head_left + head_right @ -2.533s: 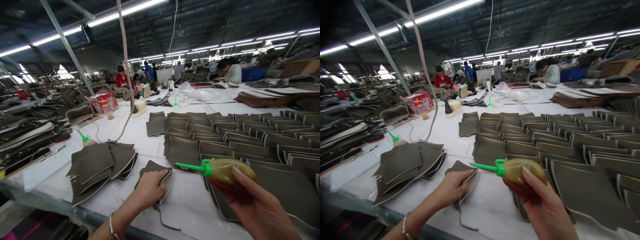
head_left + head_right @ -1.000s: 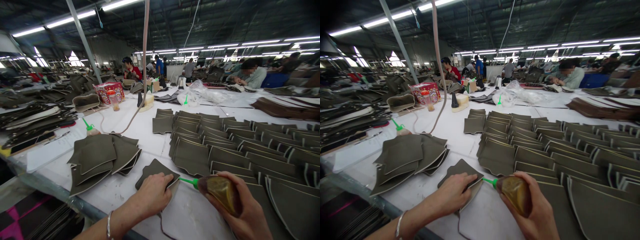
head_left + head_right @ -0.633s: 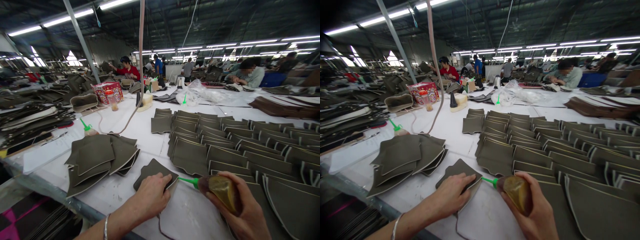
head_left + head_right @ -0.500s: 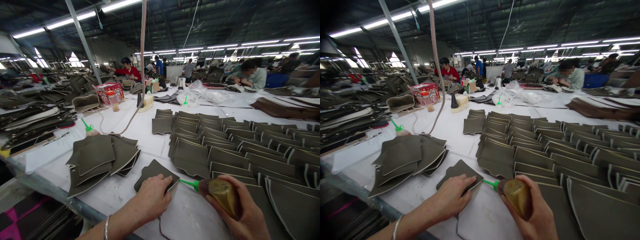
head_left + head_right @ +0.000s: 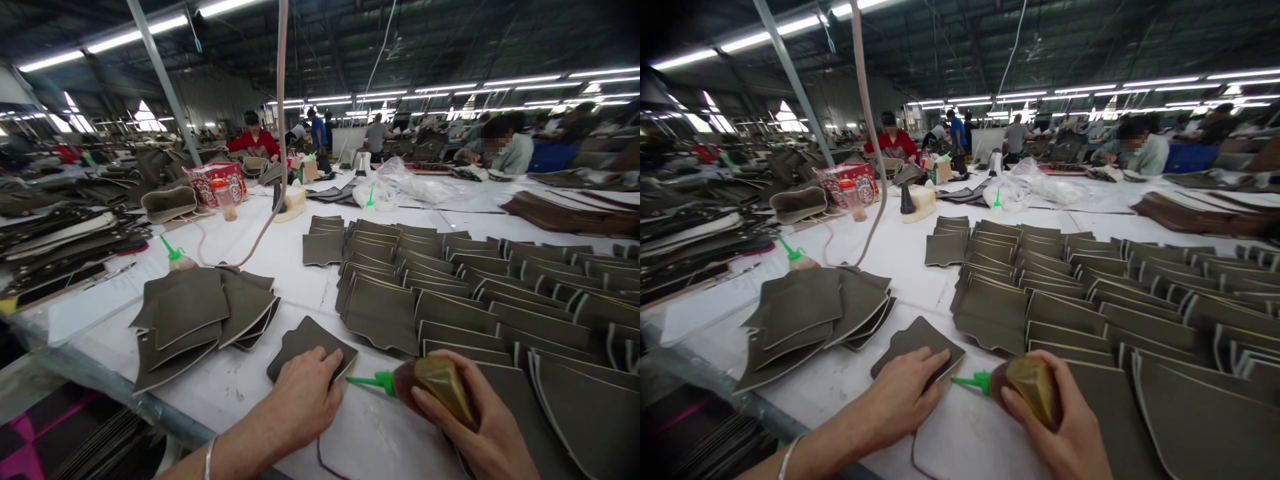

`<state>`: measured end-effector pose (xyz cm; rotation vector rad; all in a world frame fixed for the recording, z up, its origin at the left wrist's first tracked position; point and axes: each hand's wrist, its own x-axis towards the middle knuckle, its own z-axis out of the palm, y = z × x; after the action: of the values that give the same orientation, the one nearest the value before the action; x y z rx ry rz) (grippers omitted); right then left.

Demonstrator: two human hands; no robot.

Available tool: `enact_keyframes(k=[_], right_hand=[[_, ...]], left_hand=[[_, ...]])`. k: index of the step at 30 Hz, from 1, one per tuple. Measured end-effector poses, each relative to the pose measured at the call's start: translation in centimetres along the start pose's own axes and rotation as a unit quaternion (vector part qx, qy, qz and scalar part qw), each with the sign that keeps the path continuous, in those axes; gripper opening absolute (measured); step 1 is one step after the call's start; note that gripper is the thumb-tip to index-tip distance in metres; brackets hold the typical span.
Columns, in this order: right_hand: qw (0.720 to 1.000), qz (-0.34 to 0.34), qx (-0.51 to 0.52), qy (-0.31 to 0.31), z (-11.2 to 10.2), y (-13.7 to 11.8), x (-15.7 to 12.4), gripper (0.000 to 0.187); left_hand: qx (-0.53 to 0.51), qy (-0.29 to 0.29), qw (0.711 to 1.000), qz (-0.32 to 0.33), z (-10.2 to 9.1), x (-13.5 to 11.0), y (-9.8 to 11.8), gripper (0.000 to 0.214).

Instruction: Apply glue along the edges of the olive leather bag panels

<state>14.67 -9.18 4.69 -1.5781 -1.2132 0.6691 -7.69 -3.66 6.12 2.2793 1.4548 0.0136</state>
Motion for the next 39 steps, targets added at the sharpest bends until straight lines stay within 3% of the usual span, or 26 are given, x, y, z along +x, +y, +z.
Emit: enact_keyframes(k=[7,12,18,22,27,39], right_hand=[[1.000,0.010,0.009,0.003,0.0,0.0,0.1,0.054],[0.998,0.032,0.032,-0.049,0.3,-0.5,-1.1,0.050],[0.999,0.037,0.022,-0.007,0.2,-0.6,-1.3,0.054],[0.994,0.054,0.053,-0.079,0.1,-0.2,-1.8,0.052],[0.997,0.045,0.034,-0.060,0.0,0.4,-1.9,0.055],[0.991,0.032,0.048,-0.120,-0.3,2.0,-2.7,0.054]], left_hand=[[0.004,0.003,1.000,0.008,0.2,-0.1,-0.2,0.053],[-0.006,0.011,1.000,0.018,0.0,-0.1,-0.3,0.051],[-0.015,0.003,0.999,0.031,-0.1,-0.1,-0.5,0.052],[-0.020,-0.008,0.999,0.031,-0.1,-0.2,-0.5,0.054],[-0.017,-0.010,0.999,0.029,-0.3,-0.3,-0.5,0.053],[-0.010,0.005,0.999,0.031,-0.1,-0.5,-0.3,0.050]])
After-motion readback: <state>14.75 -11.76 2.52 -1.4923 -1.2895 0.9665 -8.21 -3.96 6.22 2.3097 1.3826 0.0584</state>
